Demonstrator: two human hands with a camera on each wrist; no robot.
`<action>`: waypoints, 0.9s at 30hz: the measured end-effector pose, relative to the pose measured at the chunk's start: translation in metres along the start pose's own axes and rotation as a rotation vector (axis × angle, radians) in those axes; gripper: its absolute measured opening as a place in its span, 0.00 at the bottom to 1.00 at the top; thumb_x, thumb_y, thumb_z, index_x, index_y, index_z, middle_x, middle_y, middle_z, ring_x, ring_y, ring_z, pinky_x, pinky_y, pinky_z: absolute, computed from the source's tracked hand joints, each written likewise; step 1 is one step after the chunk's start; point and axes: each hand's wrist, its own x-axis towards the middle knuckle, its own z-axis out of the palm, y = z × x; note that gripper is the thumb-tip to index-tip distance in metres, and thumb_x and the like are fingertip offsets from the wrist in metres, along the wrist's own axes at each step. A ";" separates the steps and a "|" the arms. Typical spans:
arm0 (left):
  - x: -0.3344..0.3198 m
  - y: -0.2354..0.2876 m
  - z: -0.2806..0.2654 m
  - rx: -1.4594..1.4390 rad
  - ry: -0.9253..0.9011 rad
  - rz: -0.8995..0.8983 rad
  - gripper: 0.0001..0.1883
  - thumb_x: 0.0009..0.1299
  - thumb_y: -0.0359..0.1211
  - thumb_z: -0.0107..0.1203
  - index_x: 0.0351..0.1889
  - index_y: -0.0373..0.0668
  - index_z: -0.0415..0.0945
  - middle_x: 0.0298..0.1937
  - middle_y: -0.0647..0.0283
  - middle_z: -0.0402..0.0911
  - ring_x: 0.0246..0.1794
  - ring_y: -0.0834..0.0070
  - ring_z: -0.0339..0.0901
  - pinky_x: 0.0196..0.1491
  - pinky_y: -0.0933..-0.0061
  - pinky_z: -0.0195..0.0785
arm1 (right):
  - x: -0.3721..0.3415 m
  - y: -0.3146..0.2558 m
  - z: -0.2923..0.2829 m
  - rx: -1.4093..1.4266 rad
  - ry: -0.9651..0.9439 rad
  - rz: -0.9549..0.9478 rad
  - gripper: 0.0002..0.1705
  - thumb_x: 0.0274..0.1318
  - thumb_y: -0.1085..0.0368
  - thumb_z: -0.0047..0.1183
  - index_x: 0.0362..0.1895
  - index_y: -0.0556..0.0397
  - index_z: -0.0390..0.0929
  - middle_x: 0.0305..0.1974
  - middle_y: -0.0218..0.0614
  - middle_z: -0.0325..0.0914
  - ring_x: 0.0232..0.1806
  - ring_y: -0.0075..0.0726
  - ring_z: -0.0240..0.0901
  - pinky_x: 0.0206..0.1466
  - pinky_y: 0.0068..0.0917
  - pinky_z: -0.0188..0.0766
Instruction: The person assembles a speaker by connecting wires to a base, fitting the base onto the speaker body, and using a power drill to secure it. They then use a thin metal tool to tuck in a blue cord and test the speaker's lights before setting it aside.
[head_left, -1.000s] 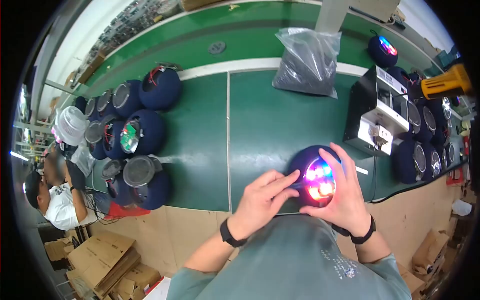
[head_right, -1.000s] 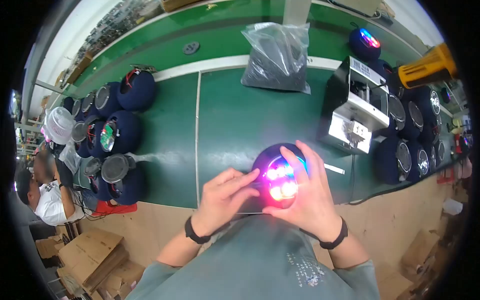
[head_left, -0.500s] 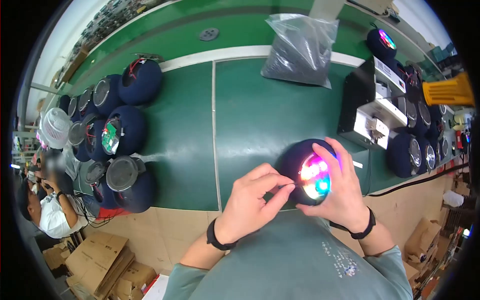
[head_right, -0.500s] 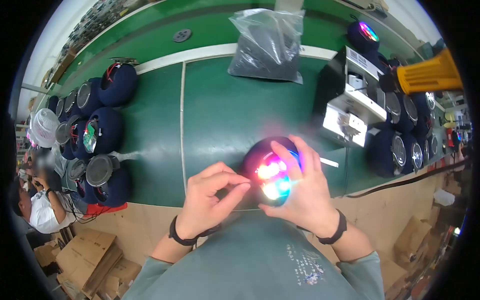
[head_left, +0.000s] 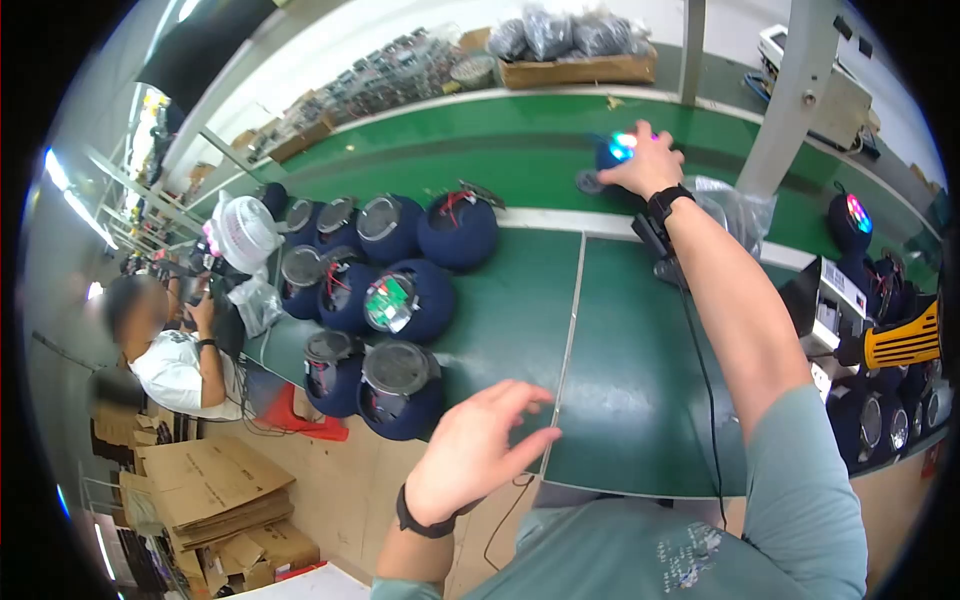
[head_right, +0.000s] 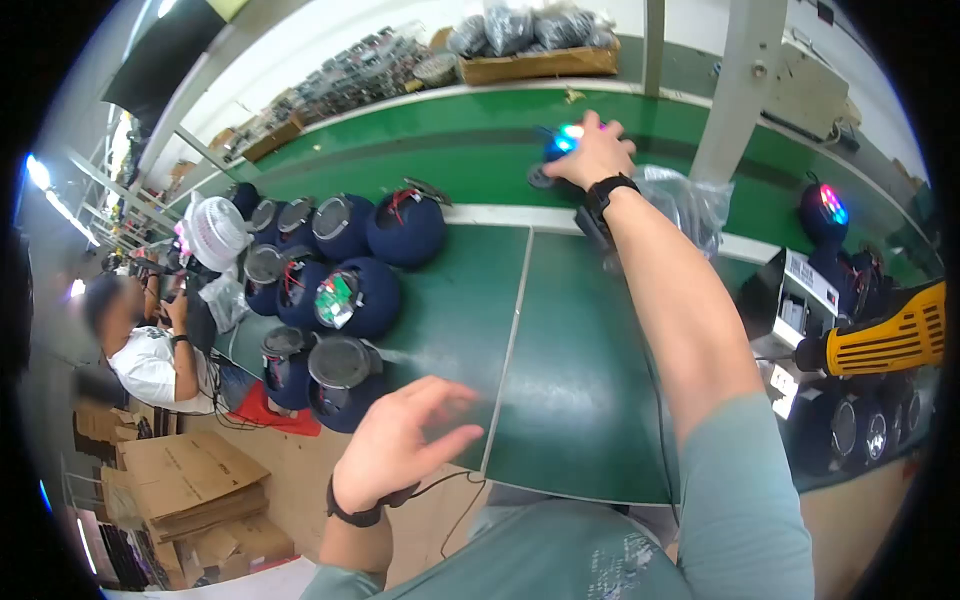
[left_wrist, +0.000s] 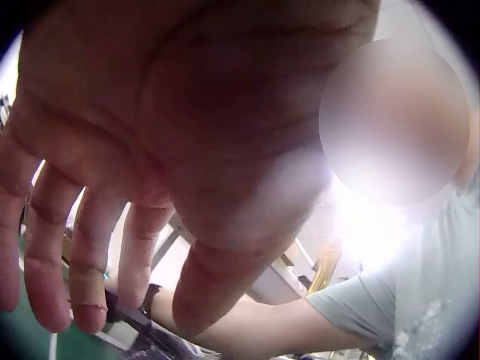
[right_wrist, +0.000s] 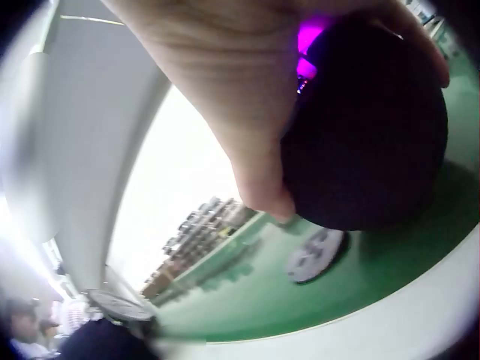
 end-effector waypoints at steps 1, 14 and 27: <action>0.004 -0.002 -0.011 0.016 0.017 0.011 0.20 0.72 0.35 0.74 0.58 0.38 0.85 0.49 0.55 0.88 0.41 0.61 0.88 0.43 0.61 0.82 | 0.012 0.005 0.003 -0.027 -0.037 0.081 0.69 0.36 0.42 0.87 0.82 0.39 0.62 0.76 0.56 0.64 0.74 0.81 0.68 0.70 0.67 0.78; 0.197 -0.127 -0.029 1.013 0.207 -0.326 0.23 0.76 0.35 0.58 0.62 0.26 0.77 0.61 0.37 0.81 0.48 0.46 0.93 0.49 0.53 0.91 | -0.286 -0.053 -0.227 1.045 -0.908 -0.949 0.11 0.69 0.65 0.70 0.51 0.55 0.86 0.41 0.30 0.89 0.42 0.32 0.87 0.48 0.34 0.84; 0.189 -0.100 -0.030 0.574 0.130 -0.007 0.21 0.67 0.31 0.78 0.54 0.35 0.84 0.56 0.43 0.87 0.61 0.43 0.85 0.62 0.52 0.79 | -0.383 0.078 -0.235 1.753 -0.937 -0.682 0.12 0.75 0.59 0.62 0.39 0.55 0.83 0.24 0.32 0.80 0.25 0.41 0.78 0.31 0.36 0.74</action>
